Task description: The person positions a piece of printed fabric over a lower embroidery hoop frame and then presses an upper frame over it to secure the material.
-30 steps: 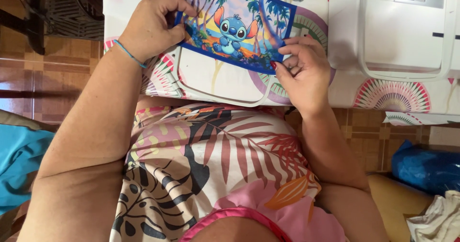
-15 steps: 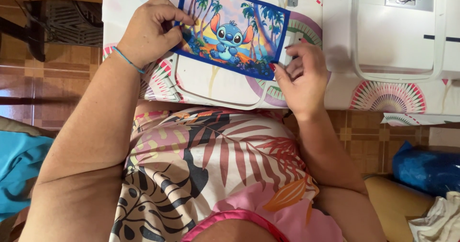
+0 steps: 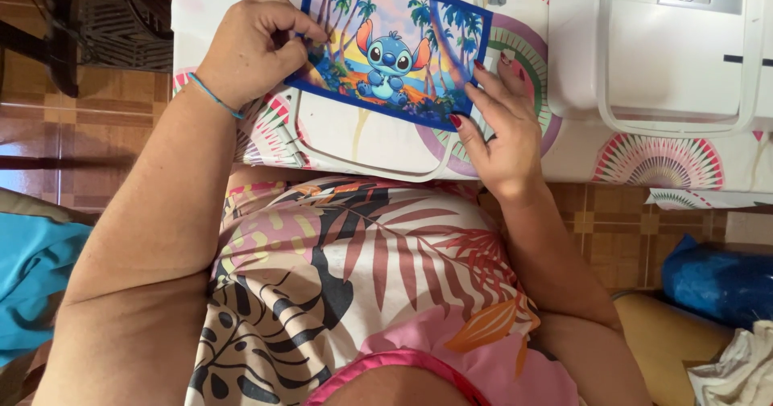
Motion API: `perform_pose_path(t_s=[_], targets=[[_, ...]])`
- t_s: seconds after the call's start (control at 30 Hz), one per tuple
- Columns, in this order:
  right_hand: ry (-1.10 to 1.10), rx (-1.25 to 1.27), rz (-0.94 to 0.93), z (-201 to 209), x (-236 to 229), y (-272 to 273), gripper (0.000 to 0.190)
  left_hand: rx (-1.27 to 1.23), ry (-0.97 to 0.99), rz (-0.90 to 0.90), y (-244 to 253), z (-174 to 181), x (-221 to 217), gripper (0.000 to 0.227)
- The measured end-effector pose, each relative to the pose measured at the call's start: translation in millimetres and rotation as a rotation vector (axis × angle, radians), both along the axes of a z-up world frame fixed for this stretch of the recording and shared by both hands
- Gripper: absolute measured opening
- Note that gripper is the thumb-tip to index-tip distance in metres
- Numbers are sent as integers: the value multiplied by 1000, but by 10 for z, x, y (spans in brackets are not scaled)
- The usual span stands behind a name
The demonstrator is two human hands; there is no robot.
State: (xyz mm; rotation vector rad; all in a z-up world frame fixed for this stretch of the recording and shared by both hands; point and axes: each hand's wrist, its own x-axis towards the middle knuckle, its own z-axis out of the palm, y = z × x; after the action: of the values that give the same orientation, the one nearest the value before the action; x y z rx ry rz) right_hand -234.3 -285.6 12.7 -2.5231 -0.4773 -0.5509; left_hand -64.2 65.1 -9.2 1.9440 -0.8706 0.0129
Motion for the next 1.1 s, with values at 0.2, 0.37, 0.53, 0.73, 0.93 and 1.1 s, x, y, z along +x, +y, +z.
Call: perform_pose_path(t_s=[0.2,0.37,0.53,0.73,0.93,1.1], targets=[[37,-19,34,10,-17,-17,44,8,-9,-3,-1,-17,6,35],[108,-47,37,99,-46,37,44,1,-39,12,0,-32,-3,32],[48,-16,24,77,-43,44,39,30,-108,34,19,-43,-30,32],[23,1,50,74,-36,34,36,35,-141,26,64,-33,-141,28],[-30,66,92,14,-37,2,37,39,-166,39,69,-48,-162,26],[-13,57,65,43,-74,15,35,37,-148,30,70,-25,-187,29]])
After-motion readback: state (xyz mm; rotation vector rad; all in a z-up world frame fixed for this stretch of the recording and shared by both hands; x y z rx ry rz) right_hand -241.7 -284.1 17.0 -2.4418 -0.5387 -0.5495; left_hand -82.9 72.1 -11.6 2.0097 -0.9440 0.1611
